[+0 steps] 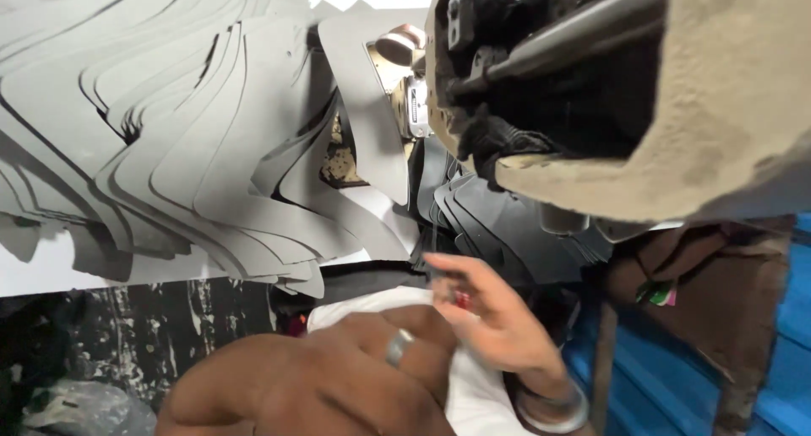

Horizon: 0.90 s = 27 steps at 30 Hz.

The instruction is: Sewing gray shoe upper components using an industrial stitching machine.

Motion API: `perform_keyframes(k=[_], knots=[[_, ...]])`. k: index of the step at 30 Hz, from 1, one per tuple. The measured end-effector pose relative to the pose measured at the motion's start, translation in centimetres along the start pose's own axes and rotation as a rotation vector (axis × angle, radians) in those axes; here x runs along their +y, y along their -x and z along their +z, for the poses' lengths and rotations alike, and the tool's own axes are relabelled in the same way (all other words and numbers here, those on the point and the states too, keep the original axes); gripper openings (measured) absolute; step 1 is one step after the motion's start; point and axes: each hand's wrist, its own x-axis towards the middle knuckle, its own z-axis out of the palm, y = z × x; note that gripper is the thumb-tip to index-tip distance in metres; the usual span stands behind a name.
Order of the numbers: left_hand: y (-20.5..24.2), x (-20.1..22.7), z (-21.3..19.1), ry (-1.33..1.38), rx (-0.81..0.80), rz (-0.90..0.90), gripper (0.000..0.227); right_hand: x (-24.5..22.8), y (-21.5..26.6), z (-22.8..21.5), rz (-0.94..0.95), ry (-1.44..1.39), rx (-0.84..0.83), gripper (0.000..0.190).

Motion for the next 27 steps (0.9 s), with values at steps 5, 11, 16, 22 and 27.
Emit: perform_keyframes(k=[5,11,16,22,27], knots=[[-0.7,0.7,-0.5,-0.771,0.477,-0.357,0.013,-1.1,-7.9,5.1,-0.158,0.644,-0.052,0.063],[0.9,-3.2,-4.4,-1.097,0.66,-0.377,0.012,2.4,-12.1,7.0,-0.44,0.876,-0.053,0.054],[1.6,-4.8,-5.7,-1.066,0.707,-0.272,0.016,5.4,-13.4,6.8,-0.42,0.978,-0.034,0.045],[2.1,-5.1,-6.2,-1.055,0.74,-0.272,0.02,4.3,-13.7,7.7,-0.29,0.724,0.025,0.048],[2.3,-5.3,-6.1,-0.914,0.804,-0.302,0.017,4.7,-13.7,7.5,-0.372,0.709,0.065,0.049]])
